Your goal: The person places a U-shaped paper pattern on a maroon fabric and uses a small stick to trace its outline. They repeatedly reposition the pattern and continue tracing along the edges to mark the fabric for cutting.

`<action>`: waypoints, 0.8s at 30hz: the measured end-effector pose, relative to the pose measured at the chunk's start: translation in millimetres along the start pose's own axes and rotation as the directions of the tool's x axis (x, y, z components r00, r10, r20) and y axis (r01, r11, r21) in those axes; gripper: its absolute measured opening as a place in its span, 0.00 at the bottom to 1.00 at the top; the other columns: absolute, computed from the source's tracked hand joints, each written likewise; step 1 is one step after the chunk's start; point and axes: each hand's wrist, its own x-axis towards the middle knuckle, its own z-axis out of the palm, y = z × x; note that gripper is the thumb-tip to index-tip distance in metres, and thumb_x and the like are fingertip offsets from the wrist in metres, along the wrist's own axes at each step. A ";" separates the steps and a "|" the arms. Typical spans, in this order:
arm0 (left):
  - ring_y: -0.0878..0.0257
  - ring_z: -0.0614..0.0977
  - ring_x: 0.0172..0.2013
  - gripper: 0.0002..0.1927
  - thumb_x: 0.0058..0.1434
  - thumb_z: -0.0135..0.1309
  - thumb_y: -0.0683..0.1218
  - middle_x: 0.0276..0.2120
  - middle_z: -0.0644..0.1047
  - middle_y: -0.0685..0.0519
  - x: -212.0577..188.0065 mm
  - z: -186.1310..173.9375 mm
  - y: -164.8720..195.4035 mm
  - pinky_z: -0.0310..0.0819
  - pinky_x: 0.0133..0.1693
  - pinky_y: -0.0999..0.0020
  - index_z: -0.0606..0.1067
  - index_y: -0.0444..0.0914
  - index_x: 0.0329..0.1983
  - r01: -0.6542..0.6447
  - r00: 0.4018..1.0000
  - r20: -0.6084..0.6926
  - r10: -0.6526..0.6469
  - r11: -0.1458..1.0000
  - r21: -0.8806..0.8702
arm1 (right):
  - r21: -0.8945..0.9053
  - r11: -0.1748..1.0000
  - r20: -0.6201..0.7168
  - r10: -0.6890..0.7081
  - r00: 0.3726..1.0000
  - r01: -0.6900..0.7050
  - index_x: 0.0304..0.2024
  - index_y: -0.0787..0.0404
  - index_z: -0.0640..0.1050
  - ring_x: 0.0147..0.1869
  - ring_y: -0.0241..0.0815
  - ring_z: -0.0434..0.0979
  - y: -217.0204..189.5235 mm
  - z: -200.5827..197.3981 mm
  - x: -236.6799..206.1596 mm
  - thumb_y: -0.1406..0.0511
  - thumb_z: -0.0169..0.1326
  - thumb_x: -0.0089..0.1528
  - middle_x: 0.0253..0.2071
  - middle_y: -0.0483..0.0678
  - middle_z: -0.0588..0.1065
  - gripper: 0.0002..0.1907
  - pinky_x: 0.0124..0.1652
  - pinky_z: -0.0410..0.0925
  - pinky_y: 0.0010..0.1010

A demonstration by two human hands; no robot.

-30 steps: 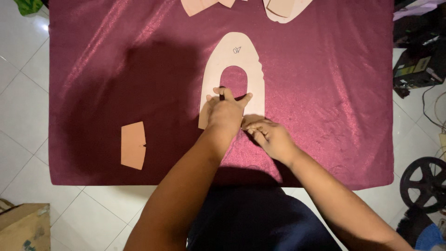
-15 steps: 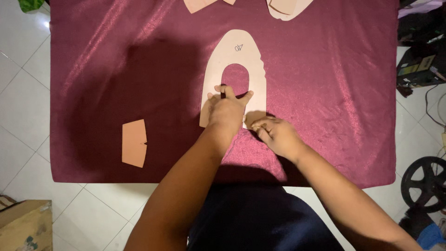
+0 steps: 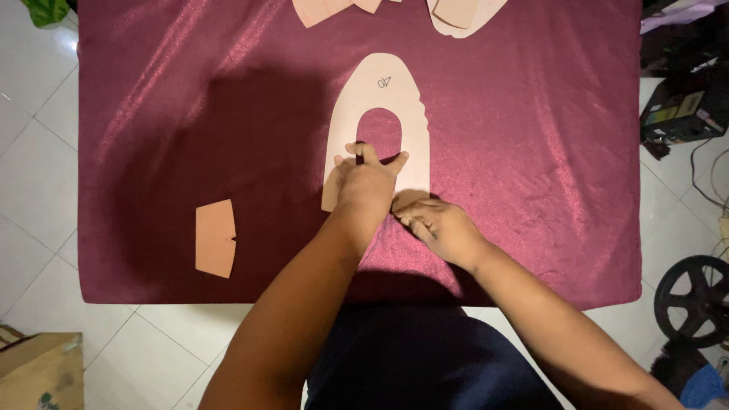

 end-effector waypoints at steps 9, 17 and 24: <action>0.35 0.77 0.53 0.47 0.65 0.56 0.41 0.67 0.45 0.16 2.2 -0.1 1.9 0.51 0.70 0.47 0.46 0.67 0.78 0.004 0.998 0.064 -0.002 1.000 -0.022 | -0.087 0.986 -0.103 0.135 0.986 -0.144 0.44 0.63 0.80 0.46 0.47 0.84 12.3 -19.9 -27.2 0.67 0.54 0.64 0.43 0.51 0.82 0.08 0.48 0.76 0.35; 0.29 0.68 0.61 0.40 0.68 0.55 0.45 0.69 0.43 0.25 1.5 5.1 6.9 0.58 0.68 0.43 0.53 0.69 0.75 0.053 0.998 -0.020 -0.057 0.985 -0.162 | 0.091 0.995 -0.072 0.048 0.996 -0.041 0.48 0.62 0.81 0.47 0.46 0.84 13.5 0.5 -14.3 0.70 0.55 0.64 0.44 0.51 0.82 0.10 0.49 0.77 0.33; 0.22 0.52 0.68 0.44 0.64 0.57 0.40 0.72 0.36 0.31 -5.3 -5.0 8.2 0.62 0.65 0.45 0.53 0.69 0.75 0.088 0.994 0.087 -0.066 0.954 -0.285 | 0.269 0.955 -0.040 0.141 0.989 -0.125 0.49 0.62 0.81 0.48 0.42 0.84 18.6 4.7 -11.6 0.71 0.54 0.65 0.46 0.51 0.82 0.11 0.50 0.77 0.30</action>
